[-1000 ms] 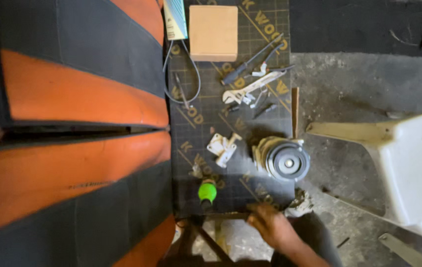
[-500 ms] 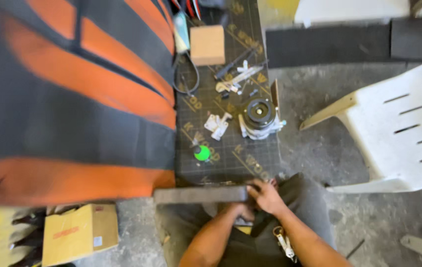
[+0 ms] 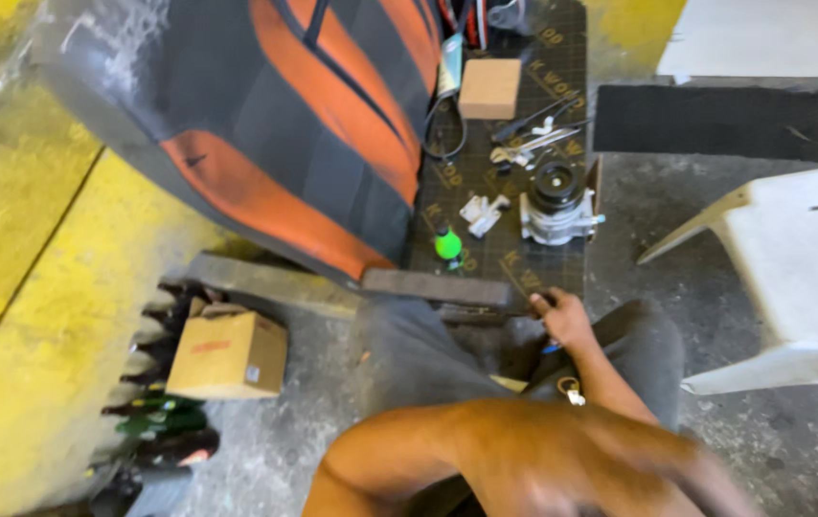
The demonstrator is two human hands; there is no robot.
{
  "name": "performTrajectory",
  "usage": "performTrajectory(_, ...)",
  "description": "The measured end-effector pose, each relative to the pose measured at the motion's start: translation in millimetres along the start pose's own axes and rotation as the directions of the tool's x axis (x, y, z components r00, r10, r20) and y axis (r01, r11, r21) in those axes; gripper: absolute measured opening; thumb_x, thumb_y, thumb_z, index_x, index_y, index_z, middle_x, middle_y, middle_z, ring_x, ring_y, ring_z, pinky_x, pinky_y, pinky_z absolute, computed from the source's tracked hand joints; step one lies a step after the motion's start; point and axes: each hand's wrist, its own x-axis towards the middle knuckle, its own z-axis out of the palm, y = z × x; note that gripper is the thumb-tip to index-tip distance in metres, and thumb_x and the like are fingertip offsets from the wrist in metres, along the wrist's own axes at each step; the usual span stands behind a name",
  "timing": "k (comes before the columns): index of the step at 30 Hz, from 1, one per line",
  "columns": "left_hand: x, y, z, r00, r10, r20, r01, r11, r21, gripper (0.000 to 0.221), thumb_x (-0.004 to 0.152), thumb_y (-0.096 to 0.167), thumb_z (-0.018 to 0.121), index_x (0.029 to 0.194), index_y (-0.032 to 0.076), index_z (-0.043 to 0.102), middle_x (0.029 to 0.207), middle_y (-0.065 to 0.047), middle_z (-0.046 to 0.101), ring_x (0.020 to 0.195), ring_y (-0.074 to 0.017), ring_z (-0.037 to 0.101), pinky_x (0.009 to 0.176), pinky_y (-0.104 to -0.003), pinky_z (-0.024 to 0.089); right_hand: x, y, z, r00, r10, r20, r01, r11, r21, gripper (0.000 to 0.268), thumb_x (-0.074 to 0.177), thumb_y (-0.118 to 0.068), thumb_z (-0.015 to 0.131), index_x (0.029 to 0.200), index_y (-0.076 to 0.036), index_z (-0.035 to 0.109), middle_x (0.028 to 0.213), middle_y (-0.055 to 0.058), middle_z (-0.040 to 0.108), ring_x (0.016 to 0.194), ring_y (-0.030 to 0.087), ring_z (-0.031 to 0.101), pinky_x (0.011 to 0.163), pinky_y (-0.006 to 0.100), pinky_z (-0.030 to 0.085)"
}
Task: The person disassembles a small electric motor on a workbench, removes the rotor, and uses a power drill to remove a retaining clip. The person then reassembles the motor components with assistance from a second person.
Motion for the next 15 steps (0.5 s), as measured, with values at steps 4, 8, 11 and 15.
performTrajectory(4,10.6,-24.5,28.0,0.999,0.04,0.009,-0.04,0.999,0.013,0.037,0.101,0.038,0.064,0.124,0.009,0.068,0.117,-0.014,0.072,0.111,-0.0269,0.072,0.098,-0.036,0.056,-19.5,3.7,-9.3,0.996,-0.09,-0.004,0.089,0.993,-0.082,0.034,0.095,-0.034,0.066,0.1,-0.002,0.074,0.073,0.014,0.075,0.058,0.02,0.066,0.059,0.037,0.052)
performTrajectory(8,8.3,-70.1,31.9,0.996,0.071,0.058,-0.069,0.997,-0.035,0.037,0.101,0.038,0.062,0.125,0.01,0.067,0.119,-0.013,0.071,0.112,-0.0262,0.071,0.098,-0.036,0.056,-15.4,17.1,-23.4,0.997,0.003,-0.071,-0.006,0.999,-0.042,0.035,0.095,-0.036,0.067,0.099,-0.002,0.076,0.071,0.015,0.073,0.059,0.02,0.067,0.059,0.037,0.053)
performTrajectory(11,-0.8,-84.0,40.5,0.997,0.063,0.037,-0.061,0.997,-0.04,0.037,0.101,0.038,0.062,0.125,0.01,0.066,0.12,-0.013,0.07,0.112,-0.0256,0.07,0.098,-0.035,0.056,-6.0,23.7,-16.2,0.995,-0.039,-0.089,0.03,0.994,-0.107,0.036,0.093,-0.035,0.069,0.102,-0.001,0.073,0.072,0.014,0.072,0.06,0.02,0.066,0.06,0.037,0.052)
performTrajectory(15,-12.8,-85.9,42.4,0.999,0.034,-0.007,-0.034,0.999,-0.012,0.037,0.102,0.038,0.06,0.126,0.011,0.065,0.121,-0.013,0.068,0.113,-0.0248,0.07,0.098,-0.034,0.055,5.5,22.8,-4.0,1.0,-0.01,0.007,0.01,0.998,-0.068,0.034,0.095,-0.033,0.069,0.101,0.001,0.072,0.073,0.016,0.071,0.061,0.022,0.064,0.06,0.039,0.052)
